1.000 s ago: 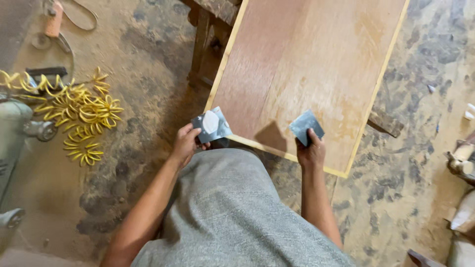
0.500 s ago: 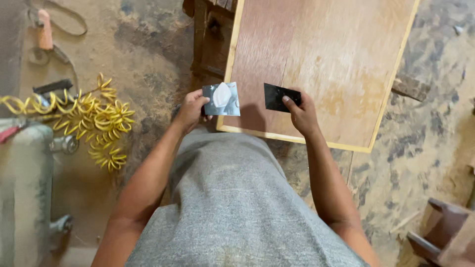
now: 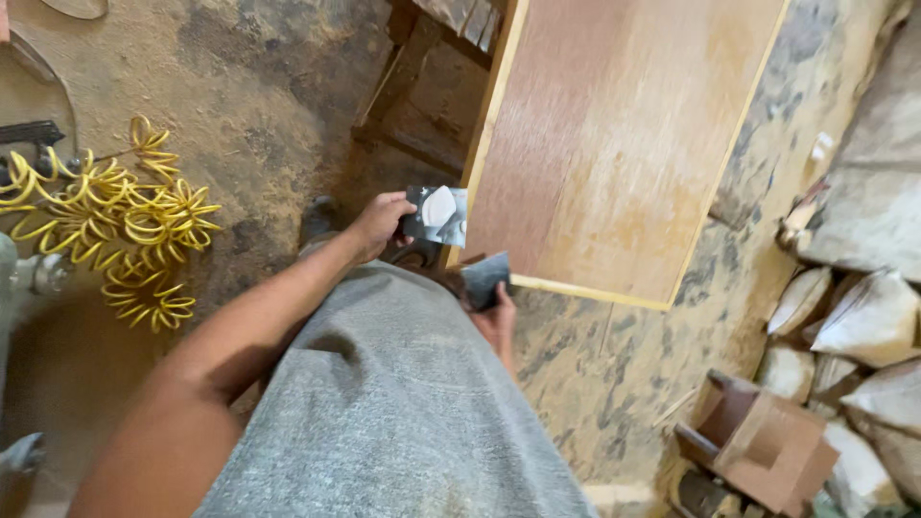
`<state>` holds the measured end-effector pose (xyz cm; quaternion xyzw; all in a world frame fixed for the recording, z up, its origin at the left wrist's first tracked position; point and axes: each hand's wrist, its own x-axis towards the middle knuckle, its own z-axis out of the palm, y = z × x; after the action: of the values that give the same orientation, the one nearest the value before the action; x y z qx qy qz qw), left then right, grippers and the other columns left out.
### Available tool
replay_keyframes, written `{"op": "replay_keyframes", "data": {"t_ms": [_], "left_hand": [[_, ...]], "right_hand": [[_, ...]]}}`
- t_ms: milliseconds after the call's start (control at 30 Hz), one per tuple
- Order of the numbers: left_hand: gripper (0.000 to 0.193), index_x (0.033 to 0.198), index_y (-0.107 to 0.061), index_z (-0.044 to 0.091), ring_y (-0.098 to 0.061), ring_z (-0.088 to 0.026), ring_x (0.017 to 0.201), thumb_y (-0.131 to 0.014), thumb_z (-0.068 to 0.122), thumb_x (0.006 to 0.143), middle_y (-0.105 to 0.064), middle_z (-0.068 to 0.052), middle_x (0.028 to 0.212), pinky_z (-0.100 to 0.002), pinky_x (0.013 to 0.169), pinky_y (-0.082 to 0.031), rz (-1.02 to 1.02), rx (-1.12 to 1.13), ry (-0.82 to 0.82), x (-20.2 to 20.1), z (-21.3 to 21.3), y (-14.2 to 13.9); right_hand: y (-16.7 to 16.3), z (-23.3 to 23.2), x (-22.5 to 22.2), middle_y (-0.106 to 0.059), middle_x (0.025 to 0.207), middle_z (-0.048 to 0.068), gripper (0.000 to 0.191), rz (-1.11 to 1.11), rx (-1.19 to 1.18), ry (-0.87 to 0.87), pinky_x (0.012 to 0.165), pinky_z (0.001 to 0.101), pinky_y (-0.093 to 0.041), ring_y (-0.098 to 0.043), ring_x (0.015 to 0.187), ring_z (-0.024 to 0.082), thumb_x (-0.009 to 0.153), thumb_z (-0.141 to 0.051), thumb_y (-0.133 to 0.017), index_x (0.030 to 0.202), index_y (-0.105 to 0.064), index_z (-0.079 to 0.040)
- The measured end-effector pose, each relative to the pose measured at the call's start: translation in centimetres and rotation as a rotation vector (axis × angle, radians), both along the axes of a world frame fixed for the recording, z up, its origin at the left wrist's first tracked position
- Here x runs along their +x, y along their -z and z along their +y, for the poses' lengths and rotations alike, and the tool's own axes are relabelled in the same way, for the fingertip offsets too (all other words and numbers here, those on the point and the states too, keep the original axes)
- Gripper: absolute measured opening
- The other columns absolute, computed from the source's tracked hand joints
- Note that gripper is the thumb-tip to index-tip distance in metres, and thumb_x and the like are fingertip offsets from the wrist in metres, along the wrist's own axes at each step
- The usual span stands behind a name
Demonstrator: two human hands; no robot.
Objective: The person applies wood filler from a small packet onto seams and edges of a plywood panel, spreading it along the joints with a small scraper by hand. They work around the panel, treating different seam sections and repositioning along the board.
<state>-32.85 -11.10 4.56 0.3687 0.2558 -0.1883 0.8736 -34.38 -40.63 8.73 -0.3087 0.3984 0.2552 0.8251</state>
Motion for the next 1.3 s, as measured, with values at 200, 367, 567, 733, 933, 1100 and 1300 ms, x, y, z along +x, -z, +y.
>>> {"op": "replay_keyframes", "data": {"t_ms": [200,367,567,733,933,1100,1300], "left_hand": [[0.016,0.095,-0.065,0.006,-0.06,-0.017,0.05,-0.052,0.015,0.097,-0.064,-0.006,0.069,-0.03,0.041,-0.044,0.019,0.058,-0.055,0.7,3.4,0.5],[0.015,0.091,-0.06,0.005,-0.061,-0.019,0.05,-0.053,0.016,0.1,-0.063,-0.007,0.07,-0.031,0.041,-0.047,-0.004,0.111,-0.191,-0.4,6.4,1.2],[0.014,0.089,-0.059,0.007,-0.061,-0.018,0.051,-0.054,0.016,0.099,-0.062,-0.007,0.069,-0.031,0.042,-0.046,0.064,0.038,-0.323,-2.7,7.6,3.5],[0.016,0.091,-0.063,0.006,-0.061,-0.017,0.051,-0.052,0.015,0.098,-0.064,-0.008,0.07,-0.031,0.042,-0.046,0.005,-0.005,-0.326,-2.6,6.3,5.6],[0.015,0.091,-0.062,0.006,-0.06,-0.016,0.05,-0.052,0.016,0.098,-0.064,-0.007,0.07,-0.03,0.042,-0.044,0.019,0.015,-0.254,0.4,5.0,6.7],[0.014,0.093,-0.061,0.007,-0.06,-0.015,0.051,-0.054,0.017,0.097,-0.063,-0.006,0.071,-0.03,0.043,-0.045,-0.034,0.046,-0.232,3.2,4.9,5.5],[0.014,0.094,-0.064,0.005,-0.061,-0.016,0.051,-0.054,0.015,0.096,-0.065,-0.007,0.073,-0.03,0.043,-0.046,-0.098,0.09,-0.198,5.1,5.2,2.8]], "right_hand": [[1.1,6.8,2.1,-0.06,0.141,0.021,0.054,0.02,0.091,0.209,0.114,0.0677,-0.033,-0.053,0.131,0.044,0.103,-0.04,-0.052,0.141,-0.055,-0.001],[-0.2,4.9,1.6,-0.06,0.14,0.013,0.046,-0.018,-0.111,0.076,0.115,0.0694,-0.03,-0.052,0.13,0.038,0.102,-0.039,-0.055,0.137,-0.056,-0.008],[-7.8,1.0,1.2,-0.062,0.139,0.009,0.044,-0.067,-0.259,0.03,0.113,0.0663,-0.032,-0.054,0.129,0.035,0.098,-0.035,-0.06,0.133,-0.059,-0.009],[-18.7,-0.7,0.7,-0.065,0.137,0.009,0.042,-0.223,-0.491,0.088,0.111,0.0621,-0.042,-0.059,0.127,0.033,0.097,-0.03,-0.061,0.134,-0.06,-0.009],[-31.5,-3.5,2.1,-0.069,0.13,0.012,0.035,-0.575,-0.546,-0.014,0.099,0.0569,-0.048,-0.062,0.113,0.034,0.112,-0.033,-0.061,0.136,-0.062,-0.009],[-40.1,-4.5,3.4,-0.069,0.139,0.013,0.052,-0.659,-0.835,0.282,0.096,0.0531,-0.057,-0.066,0.119,0.034,0.102,-0.04,-0.063,0.145,-0.058,-0.011],[-47.3,-5.3,5.4,-0.062,0.144,0.015,0.052,-0.814,-0.895,0.177,0.098,0.053,-0.058,-0.061,0.118,0.036,0.109,-0.041,-0.068,0.152,-0.057,-0.015]]}}
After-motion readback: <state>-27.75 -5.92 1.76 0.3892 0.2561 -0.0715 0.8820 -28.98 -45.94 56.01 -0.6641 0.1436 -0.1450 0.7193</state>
